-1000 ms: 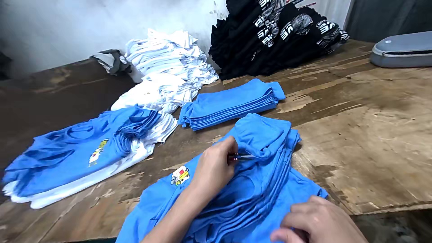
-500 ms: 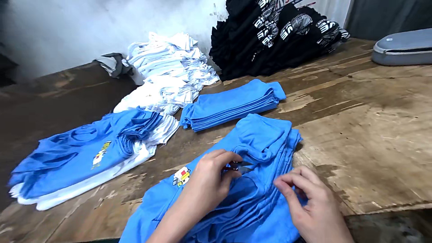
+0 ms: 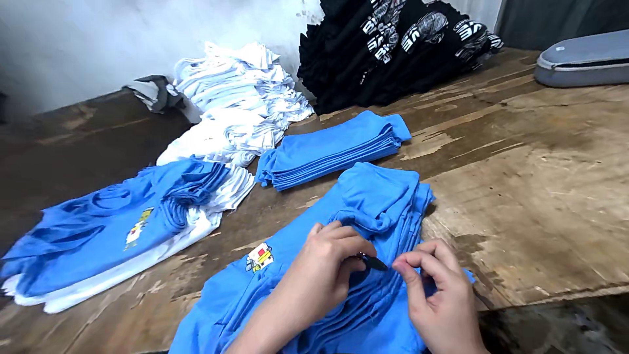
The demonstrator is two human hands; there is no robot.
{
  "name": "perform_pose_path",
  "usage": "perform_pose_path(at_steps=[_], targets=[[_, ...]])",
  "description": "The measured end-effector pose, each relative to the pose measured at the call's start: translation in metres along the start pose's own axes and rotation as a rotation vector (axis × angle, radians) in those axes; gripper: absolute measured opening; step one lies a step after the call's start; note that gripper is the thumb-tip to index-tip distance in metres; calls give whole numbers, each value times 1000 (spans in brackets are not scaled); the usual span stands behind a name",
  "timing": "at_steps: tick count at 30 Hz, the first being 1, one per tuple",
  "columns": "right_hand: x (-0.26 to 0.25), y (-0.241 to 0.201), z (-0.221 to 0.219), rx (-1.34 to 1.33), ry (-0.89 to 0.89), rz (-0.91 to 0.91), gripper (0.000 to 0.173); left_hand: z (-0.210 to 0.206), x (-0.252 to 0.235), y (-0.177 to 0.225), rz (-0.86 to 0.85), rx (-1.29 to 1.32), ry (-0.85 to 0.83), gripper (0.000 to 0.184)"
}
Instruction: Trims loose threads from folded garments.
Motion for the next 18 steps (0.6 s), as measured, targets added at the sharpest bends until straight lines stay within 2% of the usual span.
perform_pose_path(at_steps=[4,9,12,15,18], targets=[[3,2,5,-50,-68,13,19,5,1,-11,72,11,16,17],[4,3,6,-70,-38,13,18,-1,-1,-15,100,161,-88,18],[4,3,8,-149,5,20,19,2,0,-9,77,158,-73,17],[6,3,12,-226,54,21,23,7,2,-13,112,119,-48,18],[6,2,14,-239,53,25,30,5,1,-15,171,134,-92,20]])
Point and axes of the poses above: each hand's wrist, its own x-axis away from the middle knuckle, its own z-axis out of the back of the hand, y = z × x, the point moved 2 cm from there along -x, towards the middle knuckle, and after that the axes turned 7 degrees about -y, right-handed, at the moved point
